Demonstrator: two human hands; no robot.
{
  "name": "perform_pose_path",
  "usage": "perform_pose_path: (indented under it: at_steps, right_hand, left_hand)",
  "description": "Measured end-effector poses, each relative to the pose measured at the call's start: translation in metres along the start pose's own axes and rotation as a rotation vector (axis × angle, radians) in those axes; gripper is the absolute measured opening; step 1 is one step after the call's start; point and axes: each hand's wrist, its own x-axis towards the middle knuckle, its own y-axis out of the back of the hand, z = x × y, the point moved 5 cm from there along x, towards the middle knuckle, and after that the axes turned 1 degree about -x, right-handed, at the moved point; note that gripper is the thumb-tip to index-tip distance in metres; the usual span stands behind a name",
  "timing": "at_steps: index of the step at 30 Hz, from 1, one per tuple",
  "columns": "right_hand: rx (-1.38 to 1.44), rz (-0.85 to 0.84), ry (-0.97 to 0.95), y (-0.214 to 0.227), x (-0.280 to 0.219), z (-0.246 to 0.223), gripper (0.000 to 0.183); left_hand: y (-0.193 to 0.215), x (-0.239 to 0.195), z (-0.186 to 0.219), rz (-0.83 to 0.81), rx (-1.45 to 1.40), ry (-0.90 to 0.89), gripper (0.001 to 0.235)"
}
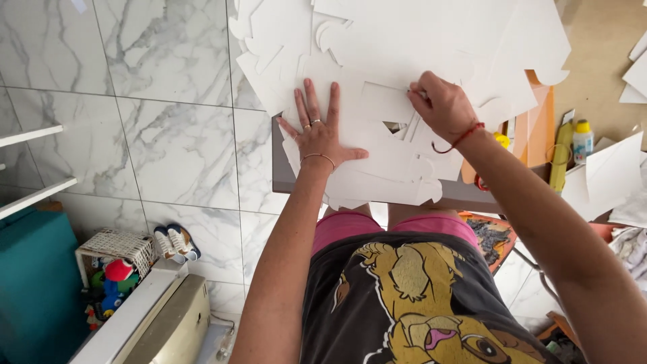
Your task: Folding flat cardboard templates into boxes on a work table
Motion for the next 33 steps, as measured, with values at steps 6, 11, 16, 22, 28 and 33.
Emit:
perform_pose_path:
  at_steps: [6,11,16,22,28,33]
  right_hand:
    - [-0.098,-0.042,0.004,0.029,-0.015,0.009,0.015]
    - [0.007,-0.019,0.029,0.011,0.002,0.001,0.016]
    - [-0.04,-0.088,-0.01,0.027,-0.01,0.004,0.018]
    - [-0.071,-0.025,0.026,0.01,0.002,-0.005,0.016]
    - [-0.098,-0.099,-0.018,0.02,-0.011,0.007,0.018]
    - [0.041,-0.102,0.049,-0.01,0.027,-0.034,0.014]
  left_hand:
    - [0.002,-0.001,0.0,-0.004,-0.009,0.001,0.13]
    - [0.006,-0.002,0.0,0.008,-0.007,0.0,0.13]
    - [0.002,-0.002,-0.001,0.023,-0.019,0.003,0.13]
    - [0.005,-0.003,0.002,-0.013,-0.015,-0.003,0.13]
    - [0.006,-0.003,0.0,-0.008,-0.01,0.007,0.128]
    - [0.001,-0.002,0.001,-0.016,0.008,0.004,0.13]
